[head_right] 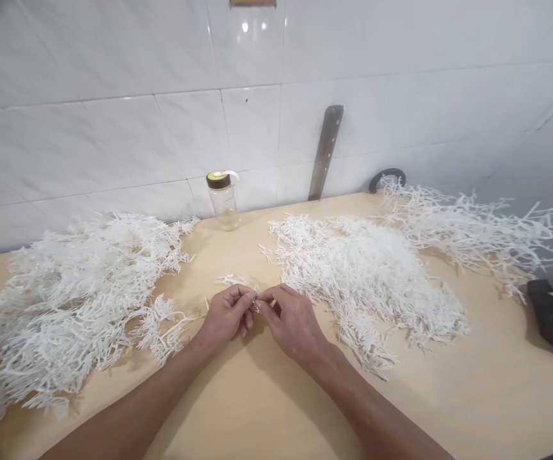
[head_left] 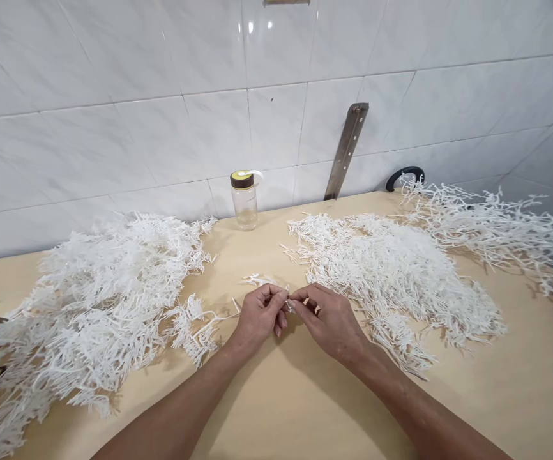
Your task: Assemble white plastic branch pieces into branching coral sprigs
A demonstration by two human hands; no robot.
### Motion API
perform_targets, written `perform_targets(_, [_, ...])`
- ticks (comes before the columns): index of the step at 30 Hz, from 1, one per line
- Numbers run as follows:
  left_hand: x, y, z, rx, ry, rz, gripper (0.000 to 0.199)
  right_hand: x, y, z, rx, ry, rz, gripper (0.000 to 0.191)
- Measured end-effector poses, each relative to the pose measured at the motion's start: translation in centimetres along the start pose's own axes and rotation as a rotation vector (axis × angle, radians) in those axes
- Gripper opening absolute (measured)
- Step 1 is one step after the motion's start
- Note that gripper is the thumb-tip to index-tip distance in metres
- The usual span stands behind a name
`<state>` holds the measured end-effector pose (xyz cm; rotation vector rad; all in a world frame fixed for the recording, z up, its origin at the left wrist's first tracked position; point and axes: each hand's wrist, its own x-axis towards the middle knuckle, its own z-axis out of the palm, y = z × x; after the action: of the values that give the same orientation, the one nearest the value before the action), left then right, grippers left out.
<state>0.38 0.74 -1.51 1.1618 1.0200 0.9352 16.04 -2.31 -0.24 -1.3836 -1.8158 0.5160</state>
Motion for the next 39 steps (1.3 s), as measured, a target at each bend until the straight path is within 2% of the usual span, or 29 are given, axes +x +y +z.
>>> perform_targets(8, [-0.2, 0.2, 0.4, 0.081, 0.056, 0.005, 0.034, 0.0, -0.4, 0.2, -0.078, -0.088, 0.038, 0.016])
perform_targets(14, [-0.4, 0.3, 0.7, 0.154, 0.051, 0.031, 0.032, 0.0, -0.4, 0.0, -0.119, -0.151, 0.080, 0.018])
perform_targets(20, [-0.5, 0.0, 0.4, 0.181, 0.017, 0.066, 0.031, 0.1, -0.3, -0.3, 0.020, -0.168, 0.122, 0.013])
perform_targets(26, [-0.6, -0.1, 0.2, 0.175, 0.036, 0.146, 0.029, 0.3, 0.0, -0.4, 0.350, -0.300, 0.259, 0.013])
perform_targets(29, [-0.6, 0.1, 0.0, 0.219, -0.003, 0.162, 0.030, 0.3, -0.2, -0.5, 0.458, -0.346, 0.304, 0.016])
perform_targets(32, [-0.6, 0.2, -0.3, 0.302, -0.030, 0.203, 0.030, 0.2, -0.2, -0.5, 0.468, -0.353, 0.313, 0.018])
perform_targets(37, [-0.5, 0.2, -0.5, 0.552, -0.010, 0.371, 0.023, 0.0, 0.2, -0.3, 0.364, -0.321, 0.283, 0.018])
perform_targets(39, [-0.4, 0.2, -0.7, 0.586, -0.033, 0.375, 0.022, -0.1, 0.4, -0.2, 0.328, -0.307, 0.270, 0.017])
